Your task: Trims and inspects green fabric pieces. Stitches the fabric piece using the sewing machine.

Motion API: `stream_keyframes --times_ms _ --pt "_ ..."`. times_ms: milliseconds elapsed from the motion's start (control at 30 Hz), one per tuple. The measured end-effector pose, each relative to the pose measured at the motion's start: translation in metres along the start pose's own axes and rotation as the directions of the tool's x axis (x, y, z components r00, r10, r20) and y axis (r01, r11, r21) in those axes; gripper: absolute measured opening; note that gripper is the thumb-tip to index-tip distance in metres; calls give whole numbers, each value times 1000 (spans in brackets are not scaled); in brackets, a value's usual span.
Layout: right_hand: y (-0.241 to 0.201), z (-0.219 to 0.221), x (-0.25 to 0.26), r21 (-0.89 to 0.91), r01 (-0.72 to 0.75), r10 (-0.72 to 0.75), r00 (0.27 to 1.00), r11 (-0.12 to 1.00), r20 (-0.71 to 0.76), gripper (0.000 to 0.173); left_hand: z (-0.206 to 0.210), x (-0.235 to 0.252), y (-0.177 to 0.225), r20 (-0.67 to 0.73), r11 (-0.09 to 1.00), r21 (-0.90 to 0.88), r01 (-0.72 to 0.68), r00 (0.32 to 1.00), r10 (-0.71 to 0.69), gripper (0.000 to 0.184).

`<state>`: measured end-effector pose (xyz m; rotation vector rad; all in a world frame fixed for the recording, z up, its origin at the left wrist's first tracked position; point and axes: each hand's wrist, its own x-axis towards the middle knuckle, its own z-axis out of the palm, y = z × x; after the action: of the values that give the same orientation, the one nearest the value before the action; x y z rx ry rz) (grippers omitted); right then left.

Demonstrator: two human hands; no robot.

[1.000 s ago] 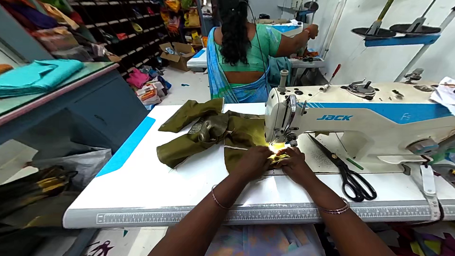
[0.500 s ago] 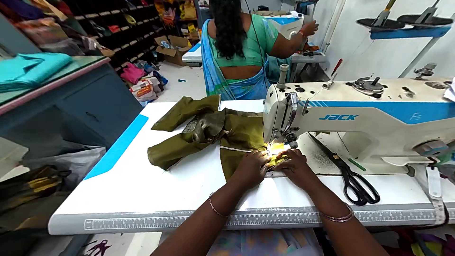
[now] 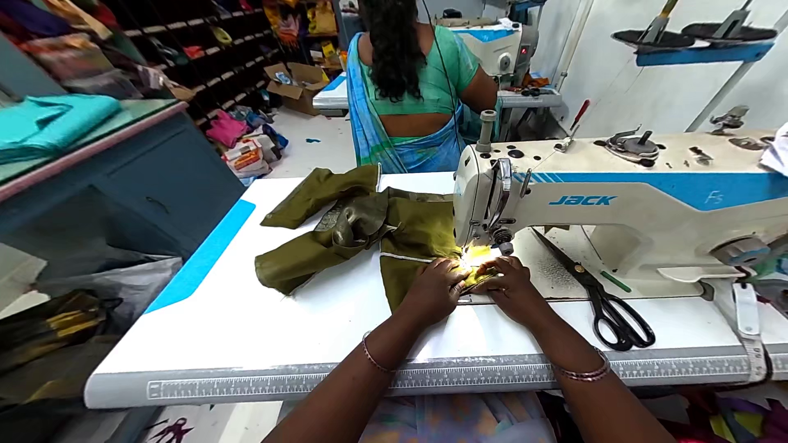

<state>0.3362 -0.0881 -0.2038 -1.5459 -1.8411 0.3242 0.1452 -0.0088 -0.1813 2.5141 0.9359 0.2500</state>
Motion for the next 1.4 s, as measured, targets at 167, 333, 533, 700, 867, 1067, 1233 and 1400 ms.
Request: stream_keyframes --times_ms 167,333,533,700,867,1067,1233,1400 --pt "5 5 -1 -27 73 -74 996 997 -47 24 -1 1 -2 1 1000 -3 -9 1000 9 37" --pt "2 3 -1 8 10 -10 999 1000 -34 24 -4 1 -6 27 997 -71 -21 999 23 37" --pt "-3 0 0 22 -34 34 999 999 -28 28 -7 -8 -2 -54 987 -118 -111 993 106 38" --pt "-5 -2 -1 25 -50 50 999 998 -5 28 -9 -6 5 -46 999 -32 -43 998 41 31" --pt "-2 2 2 57 -114 118 989 992 -86 29 -13 1 6 -94 969 -234 73 991 -98 36" --pt "-1 4 3 6 -89 89 988 996 -123 21 -18 28 -9 -31 918 -352 184 978 -208 34" --pt "-3 2 8 8 -181 181 980 983 -82 28 -15 36 -1 -38 917 -297 267 956 -291 33" --pt "-3 3 18 14 -265 266 961 964 -79 30 -4 36 -3 -150 945 -256 202 958 -245 28"
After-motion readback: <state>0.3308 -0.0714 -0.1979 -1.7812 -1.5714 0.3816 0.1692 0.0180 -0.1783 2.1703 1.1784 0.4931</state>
